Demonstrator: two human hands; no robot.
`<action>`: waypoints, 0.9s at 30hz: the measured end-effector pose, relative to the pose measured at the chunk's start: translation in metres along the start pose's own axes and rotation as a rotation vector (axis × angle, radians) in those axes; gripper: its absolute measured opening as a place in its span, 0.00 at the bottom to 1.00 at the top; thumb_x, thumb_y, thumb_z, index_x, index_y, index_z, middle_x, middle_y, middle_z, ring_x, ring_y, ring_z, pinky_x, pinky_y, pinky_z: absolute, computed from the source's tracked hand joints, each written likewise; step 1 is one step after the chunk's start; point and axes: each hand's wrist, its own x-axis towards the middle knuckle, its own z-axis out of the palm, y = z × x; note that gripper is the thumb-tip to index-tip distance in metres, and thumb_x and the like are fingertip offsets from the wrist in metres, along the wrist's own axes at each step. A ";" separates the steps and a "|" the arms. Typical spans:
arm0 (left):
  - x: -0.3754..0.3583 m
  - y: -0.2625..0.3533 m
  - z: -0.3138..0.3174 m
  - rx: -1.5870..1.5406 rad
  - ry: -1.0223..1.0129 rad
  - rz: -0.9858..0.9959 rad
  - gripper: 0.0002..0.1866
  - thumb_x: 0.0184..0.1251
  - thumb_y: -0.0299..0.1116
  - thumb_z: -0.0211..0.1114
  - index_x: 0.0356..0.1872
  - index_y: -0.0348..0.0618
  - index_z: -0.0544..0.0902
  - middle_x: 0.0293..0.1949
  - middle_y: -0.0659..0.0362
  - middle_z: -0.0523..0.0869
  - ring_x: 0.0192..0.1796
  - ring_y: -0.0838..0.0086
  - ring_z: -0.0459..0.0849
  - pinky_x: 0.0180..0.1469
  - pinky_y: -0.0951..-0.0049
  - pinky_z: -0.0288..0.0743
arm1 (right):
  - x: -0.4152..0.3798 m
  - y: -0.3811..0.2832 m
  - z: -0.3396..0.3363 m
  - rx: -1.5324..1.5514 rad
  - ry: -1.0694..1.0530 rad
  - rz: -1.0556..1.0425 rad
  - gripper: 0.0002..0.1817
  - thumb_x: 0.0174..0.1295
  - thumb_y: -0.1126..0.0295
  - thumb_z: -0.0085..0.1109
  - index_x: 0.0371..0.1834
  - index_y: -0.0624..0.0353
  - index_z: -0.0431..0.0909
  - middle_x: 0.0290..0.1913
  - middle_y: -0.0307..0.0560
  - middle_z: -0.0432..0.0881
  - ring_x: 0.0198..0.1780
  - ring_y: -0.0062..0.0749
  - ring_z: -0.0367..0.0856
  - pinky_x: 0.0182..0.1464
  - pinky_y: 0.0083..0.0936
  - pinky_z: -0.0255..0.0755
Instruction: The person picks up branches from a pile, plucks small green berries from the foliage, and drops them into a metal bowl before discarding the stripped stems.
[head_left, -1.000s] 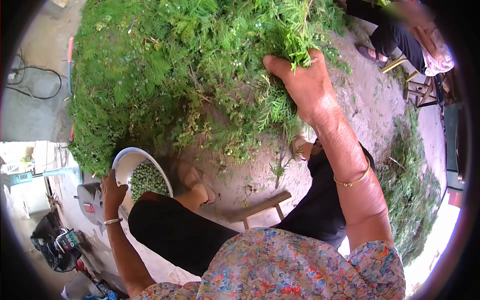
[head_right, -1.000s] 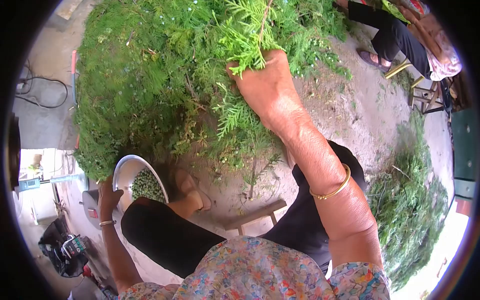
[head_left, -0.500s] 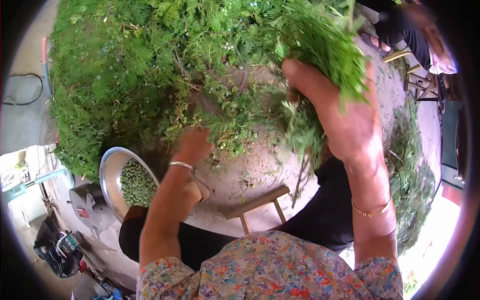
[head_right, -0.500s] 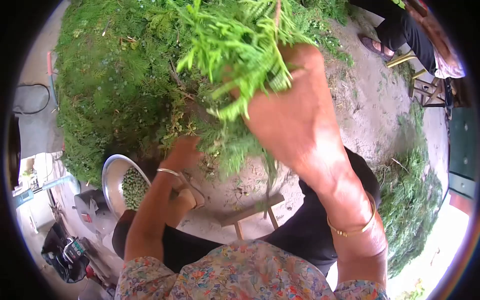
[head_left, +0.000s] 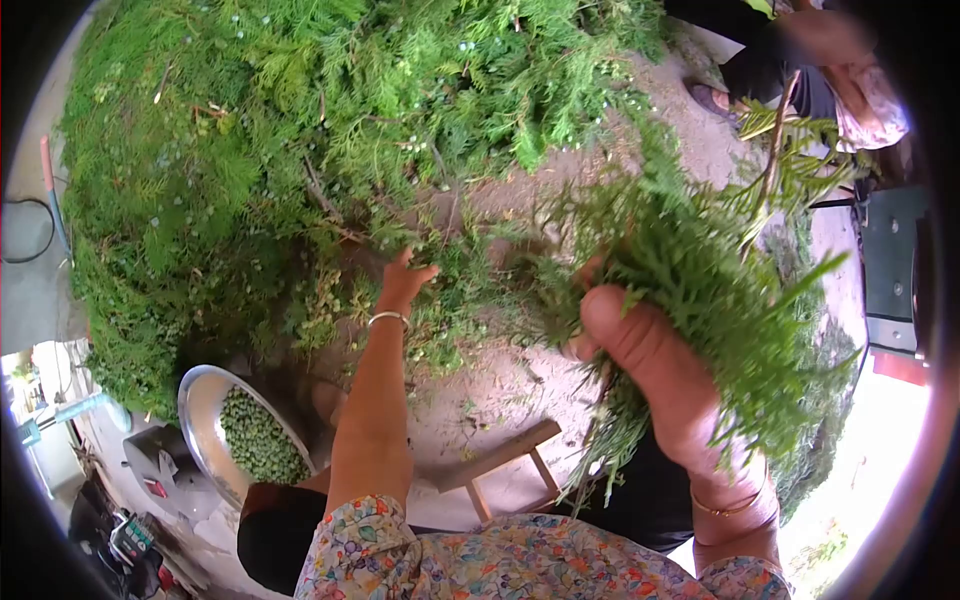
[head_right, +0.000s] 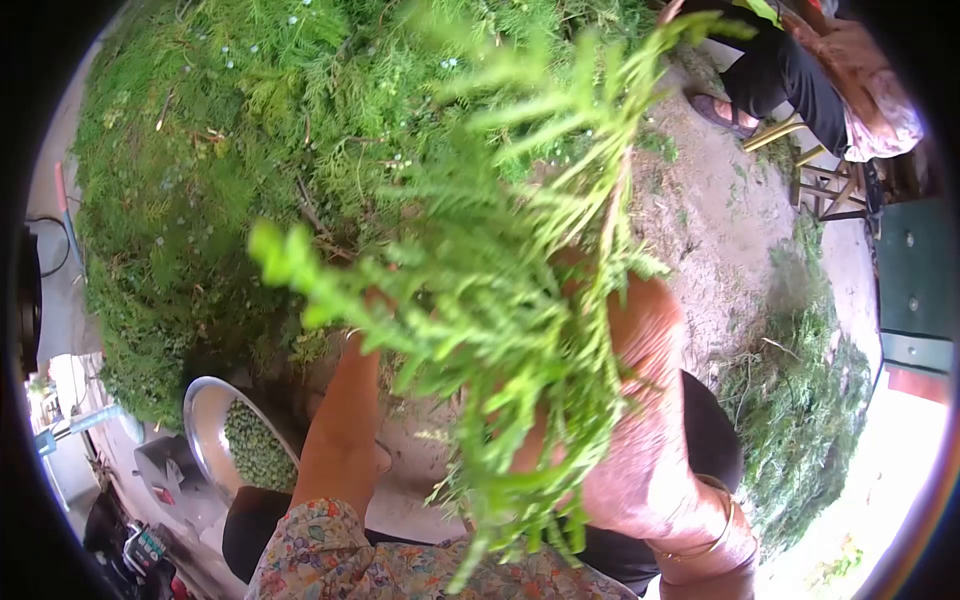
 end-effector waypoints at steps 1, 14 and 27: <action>-0.005 0.007 0.000 -0.062 0.007 -0.125 0.42 0.54 0.36 0.70 0.68 0.39 0.58 0.68 0.45 0.59 0.70 0.52 0.57 0.66 0.50 0.60 | 0.000 0.001 0.000 0.073 -0.010 0.026 0.10 0.58 0.68 0.63 0.37 0.63 0.79 0.26 0.39 0.80 0.29 0.21 0.78 0.33 0.20 0.71; -0.119 0.041 -0.097 -0.475 0.079 0.344 0.08 0.53 0.21 0.65 0.35 0.31 0.83 0.30 0.56 0.83 0.29 0.74 0.80 0.35 0.73 0.73 | -0.002 -0.003 0.006 -0.075 -0.200 -0.185 0.19 0.54 0.69 0.66 0.44 0.67 0.71 0.34 0.42 0.80 0.35 0.21 0.75 0.39 0.24 0.71; -0.302 0.144 -0.149 -0.651 -0.468 0.648 0.21 0.55 0.41 0.62 0.32 0.26 0.76 0.24 0.47 0.81 0.24 0.65 0.82 0.25 0.70 0.77 | 0.023 0.023 0.054 0.404 -0.611 -0.387 0.22 0.56 0.74 0.61 0.54 0.66 0.70 0.43 0.44 0.81 0.41 0.24 0.78 0.44 0.22 0.74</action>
